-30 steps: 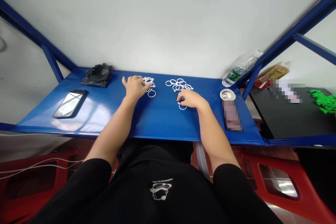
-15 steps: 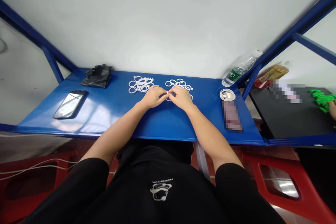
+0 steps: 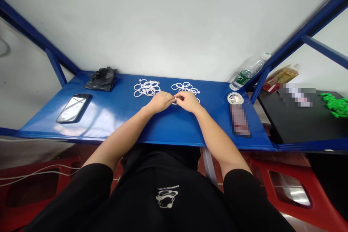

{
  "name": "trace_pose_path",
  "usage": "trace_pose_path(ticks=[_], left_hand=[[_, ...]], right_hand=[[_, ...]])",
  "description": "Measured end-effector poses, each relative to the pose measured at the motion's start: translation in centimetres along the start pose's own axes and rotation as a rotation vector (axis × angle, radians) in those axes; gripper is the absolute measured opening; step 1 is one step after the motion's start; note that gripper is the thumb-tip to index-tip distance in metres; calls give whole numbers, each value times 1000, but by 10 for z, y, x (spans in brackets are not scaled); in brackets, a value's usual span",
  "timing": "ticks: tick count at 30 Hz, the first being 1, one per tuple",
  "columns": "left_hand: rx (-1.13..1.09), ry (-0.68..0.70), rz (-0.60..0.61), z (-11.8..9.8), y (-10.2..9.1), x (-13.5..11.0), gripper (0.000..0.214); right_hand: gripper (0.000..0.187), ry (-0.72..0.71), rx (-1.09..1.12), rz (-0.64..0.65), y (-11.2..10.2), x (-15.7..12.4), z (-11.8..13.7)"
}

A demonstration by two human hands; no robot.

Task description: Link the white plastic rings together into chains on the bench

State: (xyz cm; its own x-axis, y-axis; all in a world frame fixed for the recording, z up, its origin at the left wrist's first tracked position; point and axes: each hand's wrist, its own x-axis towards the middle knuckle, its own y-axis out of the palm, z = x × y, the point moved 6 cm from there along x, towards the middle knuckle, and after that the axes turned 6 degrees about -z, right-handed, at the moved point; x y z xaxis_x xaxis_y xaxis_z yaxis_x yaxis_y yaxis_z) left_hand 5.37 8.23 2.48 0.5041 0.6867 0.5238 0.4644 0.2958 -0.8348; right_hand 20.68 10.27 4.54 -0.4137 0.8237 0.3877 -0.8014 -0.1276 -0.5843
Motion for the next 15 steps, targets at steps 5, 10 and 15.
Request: trace_pose_path(ticks=[5,10,15], left_hand=[[-9,15,1,-1,1,-1,34],[-40,6,6,1,0,-1,31],[-29,5,15,2,0,0,33]], right_hand=[[21,8,5,25,1,0,0],[24,-38,-21,13,1,0,3],[22,-28,-15,0,1,0,2]])
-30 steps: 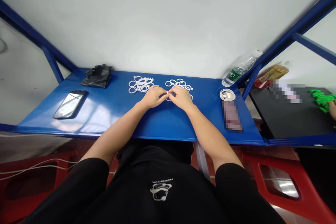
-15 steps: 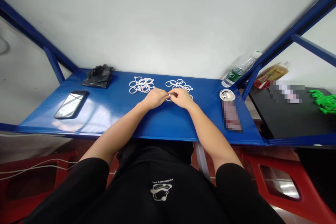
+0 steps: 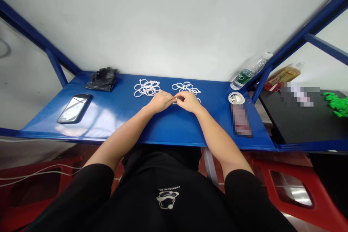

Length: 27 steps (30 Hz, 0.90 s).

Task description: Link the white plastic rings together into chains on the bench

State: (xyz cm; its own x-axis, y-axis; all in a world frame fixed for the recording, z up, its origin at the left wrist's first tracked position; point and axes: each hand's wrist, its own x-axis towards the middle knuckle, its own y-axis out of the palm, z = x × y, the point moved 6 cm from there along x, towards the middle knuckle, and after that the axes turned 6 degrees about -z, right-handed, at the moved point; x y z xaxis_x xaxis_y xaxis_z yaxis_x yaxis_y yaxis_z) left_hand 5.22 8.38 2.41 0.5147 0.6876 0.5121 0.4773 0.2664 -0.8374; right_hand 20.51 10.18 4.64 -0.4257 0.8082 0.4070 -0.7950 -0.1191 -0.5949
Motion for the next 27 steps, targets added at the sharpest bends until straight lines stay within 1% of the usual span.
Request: trace_pose_path(ticks=[5,8,10,11,13,14,15,16,18,20,21,23,25,27], left_hand=[[3,21,-18,-6,4,1,36],[-4,36,-20,-11,6,3,38],[-10,28,-52,-10,1,5,38],[-10,14,-83,-6,-4,6,37],[1,-44,-176,9,-21,4,33],[24,-95,-237,21,-31,2,31],[57,-162,-310,35,-42,-2,31],[89,-231,-384,49,-53,-8,30],[135,-348,-508,75,-70,-23,34],[152,-450,-570,96,-78,-37,39],[168,-507,-565,103,-77,-42,40],[209,-611,-482,111,-71,-47,36],[248,-680,-349,110,-63,-47,27],[264,-716,-235,103,-57,-43,20]], right_hand=[[12,-22,-73,-87,-1,1,4],[18,-41,-80,-129,-2,2,7],[23,-51,-78,-133,-7,3,9],[25,-51,-87,-134,-13,3,8],[33,-28,-142,-142,-30,5,2],[33,1,-195,-171,-42,5,-4],[29,42,-251,-177,-54,6,-12],[23,92,-297,-149,-64,6,-22],[17,189,-345,-23,-76,4,-43],[13,284,-374,120,-81,0,-62],[15,313,-384,156,-83,-2,-68],[18,361,-380,234,-80,-5,-75],[21,408,-356,321,-72,-9,-74],[23,450,-365,386,-65,-11,-71]])
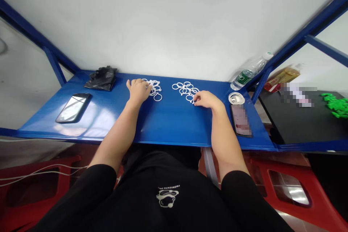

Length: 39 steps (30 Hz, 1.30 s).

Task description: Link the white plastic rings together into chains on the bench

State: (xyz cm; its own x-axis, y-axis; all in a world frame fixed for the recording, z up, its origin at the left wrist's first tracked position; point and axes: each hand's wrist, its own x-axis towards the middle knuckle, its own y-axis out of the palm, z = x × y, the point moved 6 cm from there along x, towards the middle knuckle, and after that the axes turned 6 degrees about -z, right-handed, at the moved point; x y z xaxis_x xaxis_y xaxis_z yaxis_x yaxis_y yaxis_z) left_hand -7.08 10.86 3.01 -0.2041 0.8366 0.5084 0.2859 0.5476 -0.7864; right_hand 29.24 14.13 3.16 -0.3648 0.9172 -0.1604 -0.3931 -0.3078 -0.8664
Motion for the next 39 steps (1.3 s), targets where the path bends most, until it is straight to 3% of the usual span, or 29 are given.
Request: trace_pose_path(ticks=[3,6,10,12,17,20,26,32,39], left_hand=[[10,-20,63,-10,-2,-3,20],[-10,-41,32,-14,-6,-3,22],[-105,0,-52,-24,-6,-4,20],[-186,96,-76,-39,-4,-7,25],[-355,537,35,-94,4,-30,44],[-358,710,159,-113,11,-45,49],[-219,694,227,-112,24,-47,55],[-215,705,244,-113,22,-48,48],[-224,735,241,-119,23,-52,43]], right_hand=[[12,19,-101,-8,0,-3,8],[2,-14,-133,-96,-9,-5,14],[8,-151,178,-407,-27,-12,31],[12,-217,360,-484,-23,-14,42],[30,-390,720,-310,27,-7,79],[34,-450,772,-288,46,-3,90],[16,-420,742,-361,49,0,85],[11,-410,733,-347,51,2,81],[10,-423,632,-425,45,2,85]])
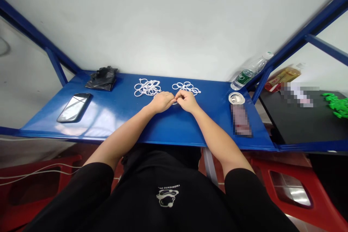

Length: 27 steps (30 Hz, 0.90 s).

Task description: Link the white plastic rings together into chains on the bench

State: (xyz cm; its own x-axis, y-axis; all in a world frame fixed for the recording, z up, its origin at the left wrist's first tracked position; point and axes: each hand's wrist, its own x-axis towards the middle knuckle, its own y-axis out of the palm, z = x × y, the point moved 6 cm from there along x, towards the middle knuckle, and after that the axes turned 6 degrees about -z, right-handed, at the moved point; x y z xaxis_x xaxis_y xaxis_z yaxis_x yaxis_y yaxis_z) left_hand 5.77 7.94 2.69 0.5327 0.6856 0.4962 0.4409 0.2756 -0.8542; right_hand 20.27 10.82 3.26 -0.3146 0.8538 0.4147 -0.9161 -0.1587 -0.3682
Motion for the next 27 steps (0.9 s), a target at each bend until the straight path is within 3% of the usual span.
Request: trace_pose_path(ticks=[4,7,10,12,15,20,24,27], left_hand=[[-41,26,-36,-4,1,1,43],[-71,0,-149,4,-12,1,43],[-53,-120,-317,29,-35,-4,44],[-2,-254,-440,54,-51,-12,46],[102,-427,-545,88,-63,-29,47],[164,-589,-536,109,-57,-44,54],[145,-629,-490,104,-51,-39,46],[129,-622,-455,96,-49,-32,38]], right_hand=[[16,-31,-34,-9,1,1,5],[31,-47,-46,-34,-4,2,9],[51,-39,-166,-123,-24,6,10],[44,-20,-315,-131,-41,9,7],[34,52,-493,-13,-60,14,-8],[40,128,-635,156,-68,12,-32],[42,114,-595,297,-64,8,-39],[34,146,-546,329,-64,7,-41]])
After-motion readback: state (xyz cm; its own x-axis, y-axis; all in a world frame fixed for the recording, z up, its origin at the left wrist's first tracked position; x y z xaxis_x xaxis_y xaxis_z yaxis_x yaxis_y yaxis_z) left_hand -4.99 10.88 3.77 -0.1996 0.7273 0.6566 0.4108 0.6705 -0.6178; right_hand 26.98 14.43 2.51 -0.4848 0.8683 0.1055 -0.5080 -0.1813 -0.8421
